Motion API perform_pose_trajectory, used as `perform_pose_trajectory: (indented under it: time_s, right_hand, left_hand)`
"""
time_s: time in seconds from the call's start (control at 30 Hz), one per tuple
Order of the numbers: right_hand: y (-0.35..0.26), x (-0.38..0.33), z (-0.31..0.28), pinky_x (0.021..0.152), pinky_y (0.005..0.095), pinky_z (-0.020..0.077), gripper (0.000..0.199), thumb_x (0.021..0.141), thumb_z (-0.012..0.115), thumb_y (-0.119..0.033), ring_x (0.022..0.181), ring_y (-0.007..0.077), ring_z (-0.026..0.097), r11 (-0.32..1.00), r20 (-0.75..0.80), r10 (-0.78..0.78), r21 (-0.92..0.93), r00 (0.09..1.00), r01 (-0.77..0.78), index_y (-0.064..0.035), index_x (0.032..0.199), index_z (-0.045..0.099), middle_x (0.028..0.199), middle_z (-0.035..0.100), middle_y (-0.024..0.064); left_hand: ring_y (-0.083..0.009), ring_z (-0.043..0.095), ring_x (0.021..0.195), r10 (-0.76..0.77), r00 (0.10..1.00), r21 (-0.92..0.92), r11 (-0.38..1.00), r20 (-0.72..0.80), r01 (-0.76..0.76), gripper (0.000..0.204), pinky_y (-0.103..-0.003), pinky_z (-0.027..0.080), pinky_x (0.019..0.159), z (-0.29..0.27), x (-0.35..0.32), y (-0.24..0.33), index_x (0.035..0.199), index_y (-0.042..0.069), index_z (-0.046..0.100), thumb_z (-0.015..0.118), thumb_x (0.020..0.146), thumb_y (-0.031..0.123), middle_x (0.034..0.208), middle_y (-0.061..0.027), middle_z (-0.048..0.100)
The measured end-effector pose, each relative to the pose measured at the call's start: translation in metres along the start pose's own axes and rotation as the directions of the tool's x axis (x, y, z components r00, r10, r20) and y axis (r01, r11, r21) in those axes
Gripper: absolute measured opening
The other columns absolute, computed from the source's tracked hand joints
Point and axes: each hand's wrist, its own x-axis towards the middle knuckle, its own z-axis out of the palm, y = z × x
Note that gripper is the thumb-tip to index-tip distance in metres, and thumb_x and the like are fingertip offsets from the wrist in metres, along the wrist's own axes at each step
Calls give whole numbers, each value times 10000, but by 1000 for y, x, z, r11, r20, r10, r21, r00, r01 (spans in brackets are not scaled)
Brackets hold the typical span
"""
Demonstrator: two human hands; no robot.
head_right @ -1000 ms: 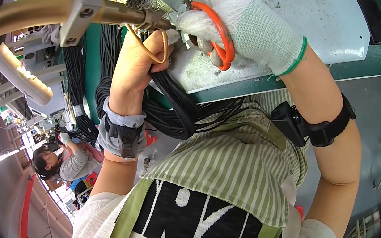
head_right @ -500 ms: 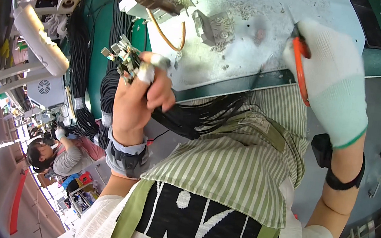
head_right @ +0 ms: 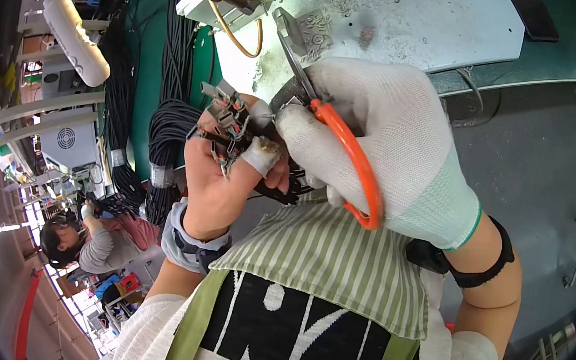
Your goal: The person holds a bundle of wires and uses shears to trim the ends of individual wires before placing them into a machine that presses them. They repeat this process of trimming and pressing for each wire in the bundle.
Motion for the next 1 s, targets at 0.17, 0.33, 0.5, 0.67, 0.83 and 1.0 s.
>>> perform_pose_trajectory:
  time_s: [0.17, 0.33, 0.5, 0.67, 0.83, 1.0]
  right_hand:
    - [17, -3, 8, 406, 217, 396, 157, 837, 557, -107, 418, 74, 505, 929, -119, -356, -156, 927, 337, 36, 855, 618, 543, 556, 41]
    - [22, 0, -10, 410, 226, 395, 164, 854, 538, -111, 407, 91, 500, 514, 119, -715, -578, 689, 633, 35, 858, 612, 547, 557, 50]
    - [7, -6, -10, 410, 241, 382, 182, 876, 513, -125, 412, 95, 495, 996, 146, 62, 50, 987, -70, 32, 812, 578, 531, 527, 36]
    - [12, -6, 2, 409, 256, 374, 208, 883, 517, -137, 419, 94, 494, 990, -7, -120, -77, 993, 119, 31, 763, 540, 507, 490, 27]
    - [14, -2, 7, 417, 272, 385, 211, 880, 546, -156, 433, 103, 513, 868, -51, -353, -391, 934, 306, 17, 760, 529, 497, 477, 62]
    - [14, -2, 10, 512, 309, 461, 145, 817, 619, -131, 512, 161, 574, 821, -50, -351, -497, 935, 281, 5, 824, 568, 579, 525, 92]
  left_hand:
    - [-93, 583, 776, 63, 996, 45, 997, -62, -60, 278, -215, 462, 721, -3, 3, -2, 1067, -19, 524, 583, 795, -38, 914, -21, 606]
    - [-105, 595, 779, 68, 998, 183, 981, 2, -67, 332, -233, 473, 698, -5, 0, 2, 1085, -6, 516, 612, 769, -38, 891, -53, 619]
    - [-108, 595, 749, 423, 887, 640, 632, 188, -437, 325, -234, 479, 676, 1, 6, -2, 1105, -32, 510, 625, 801, -19, 897, -72, 617]
    - [-163, 627, 674, 523, 830, 705, 515, 193, -488, 377, -271, 496, 628, -3, 6, -7, 1052, 15, 533, 714, 721, 19, 813, -119, 615]
    - [-118, 589, 596, 554, 821, 653, 574, 135, -495, 328, -238, 467, 554, -3, 9, -6, 1011, 8, 543, 701, 724, 8, 728, -65, 600]
    - [-57, 461, 501, 336, 941, 401, 867, -36, -294, 159, -205, 344, 445, -2, 10, 5, 942, 2, 545, 607, 795, 7, 616, 2, 514]
